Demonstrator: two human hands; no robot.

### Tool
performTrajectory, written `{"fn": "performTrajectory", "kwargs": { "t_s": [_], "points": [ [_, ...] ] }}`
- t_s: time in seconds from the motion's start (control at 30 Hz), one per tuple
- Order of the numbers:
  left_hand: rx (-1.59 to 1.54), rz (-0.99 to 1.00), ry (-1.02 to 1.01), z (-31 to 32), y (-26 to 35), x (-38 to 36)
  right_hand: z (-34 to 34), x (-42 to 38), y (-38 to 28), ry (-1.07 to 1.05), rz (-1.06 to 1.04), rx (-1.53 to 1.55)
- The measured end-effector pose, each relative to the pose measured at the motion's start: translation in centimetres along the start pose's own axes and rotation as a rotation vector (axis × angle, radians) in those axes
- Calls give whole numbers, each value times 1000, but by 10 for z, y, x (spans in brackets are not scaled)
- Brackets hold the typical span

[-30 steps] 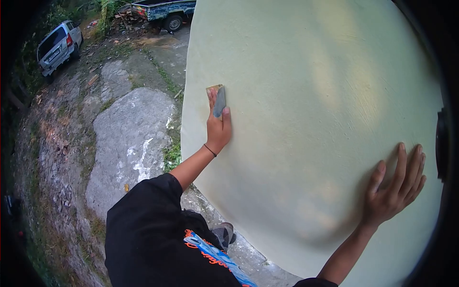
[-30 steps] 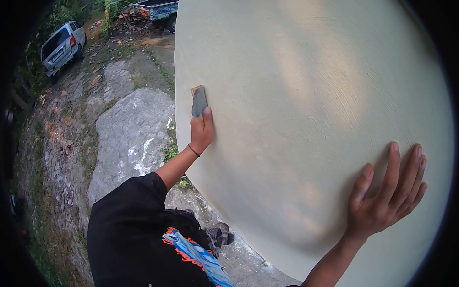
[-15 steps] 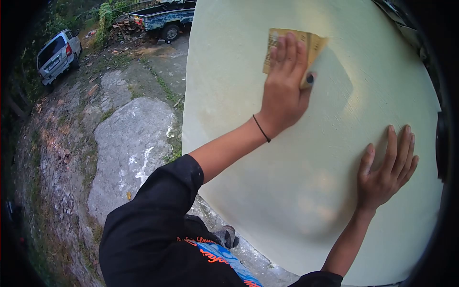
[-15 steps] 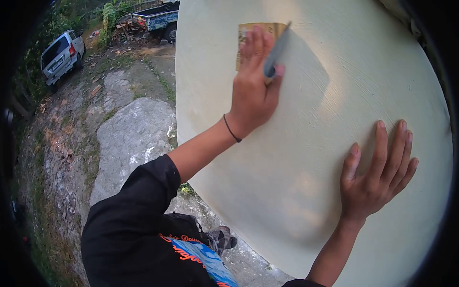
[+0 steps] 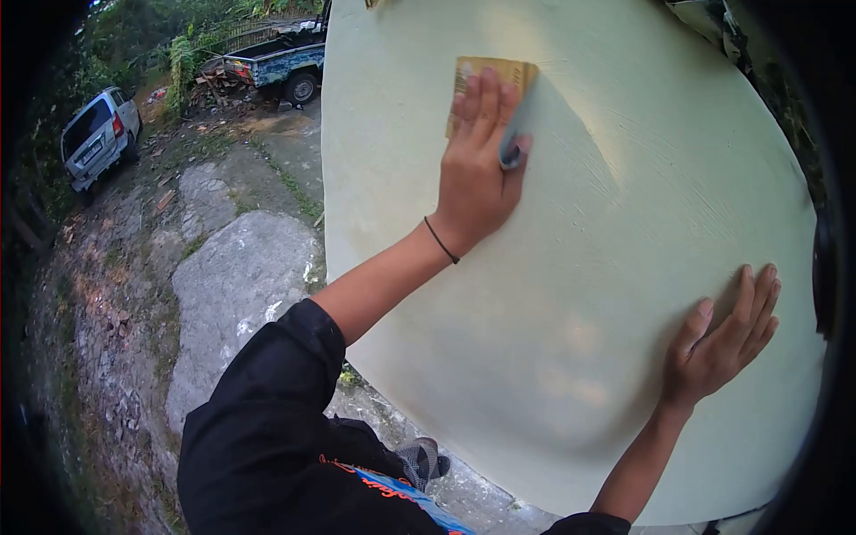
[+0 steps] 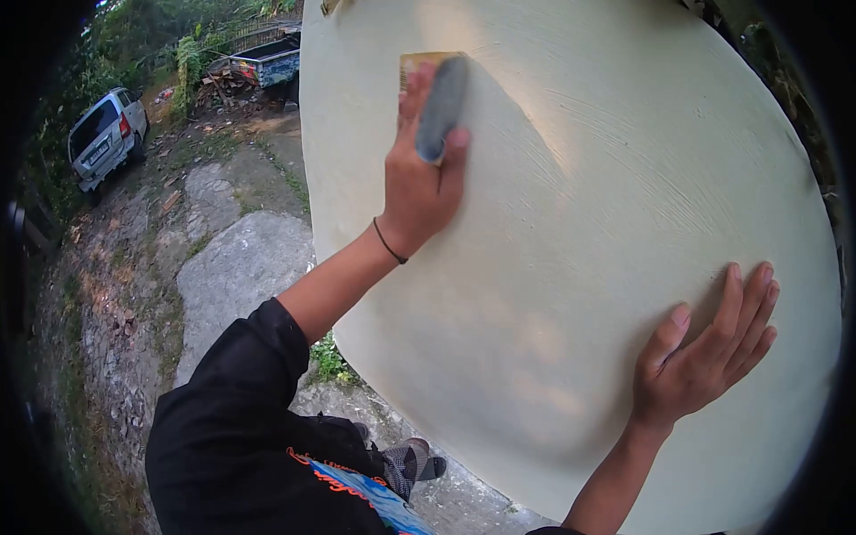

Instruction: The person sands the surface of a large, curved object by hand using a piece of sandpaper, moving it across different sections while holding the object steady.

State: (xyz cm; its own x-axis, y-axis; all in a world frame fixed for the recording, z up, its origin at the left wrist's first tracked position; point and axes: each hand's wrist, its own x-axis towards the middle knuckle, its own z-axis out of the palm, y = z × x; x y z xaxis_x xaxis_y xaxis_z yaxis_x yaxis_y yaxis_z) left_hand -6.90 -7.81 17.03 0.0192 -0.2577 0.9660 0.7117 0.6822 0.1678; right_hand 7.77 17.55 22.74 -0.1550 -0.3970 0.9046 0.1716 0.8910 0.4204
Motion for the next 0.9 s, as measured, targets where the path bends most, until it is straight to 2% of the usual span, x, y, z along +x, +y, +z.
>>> {"fn": "performTrajectory", "kwargs": {
  "t_s": [0.07, 0.1, 0.17, 0.2, 0.23, 0.27, 0.3, 0.37, 0.43, 0.47, 0.53, 0.63, 0.7, 0.77, 0.83, 0.9],
  "points": [
    [-94, 200, -422, -10, 39, -45, 0, 0, 0, 2, -7, 14],
    [-87, 197, -420, -12, 34, -44, 0, 1, 0, 3, -10, 13],
    [-37, 331, -418, -14, 17, -37, -2, -1, 3, -8, -23, 12],
    [-48, 217, -366, -15, 3, -15, -1, -1, 3, -1, -28, 4],
    [37, 154, -79, -10, -19, 10, 0, -1, 3, 2, -30, 3],
    [-8, -112, -113, -11, -43, 27, -1, -1, 3, -3, -31, 3],
    [-66, -227, 0, -7, -62, 42, -1, -1, 2, -6, -31, -6],
    [92, -190, -6, 2, -68, 36, -1, -2, 2, -11, -24, -10],
    [113, -32, -102, -3, -19, 13, 0, -1, -1, 9, -12, -7],
    [96, 157, -141, -10, 14, -4, -1, -1, 0, 7, -15, -9],
    [-134, 374, -517, -17, 41, -62, -2, -1, 0, 7, -36, 4],
    [-54, 370, -427, -21, -1, -37, -1, -4, 7, -14, -47, -53],
    [-28, 79, -186, -22, -53, 2, -1, -4, 5, -2, -52, -47],
    [-82, -790, -475, -47, -78, 51, 0, -4, 4, -2, -39, -44],
    [-56, -1001, -461, -47, -88, 48, -1, -4, 1, -4, -34, -71],
    [-60, -289, -274, -34, -74, 10, -2, -5, 0, 0, -30, -72]
  ]
}}
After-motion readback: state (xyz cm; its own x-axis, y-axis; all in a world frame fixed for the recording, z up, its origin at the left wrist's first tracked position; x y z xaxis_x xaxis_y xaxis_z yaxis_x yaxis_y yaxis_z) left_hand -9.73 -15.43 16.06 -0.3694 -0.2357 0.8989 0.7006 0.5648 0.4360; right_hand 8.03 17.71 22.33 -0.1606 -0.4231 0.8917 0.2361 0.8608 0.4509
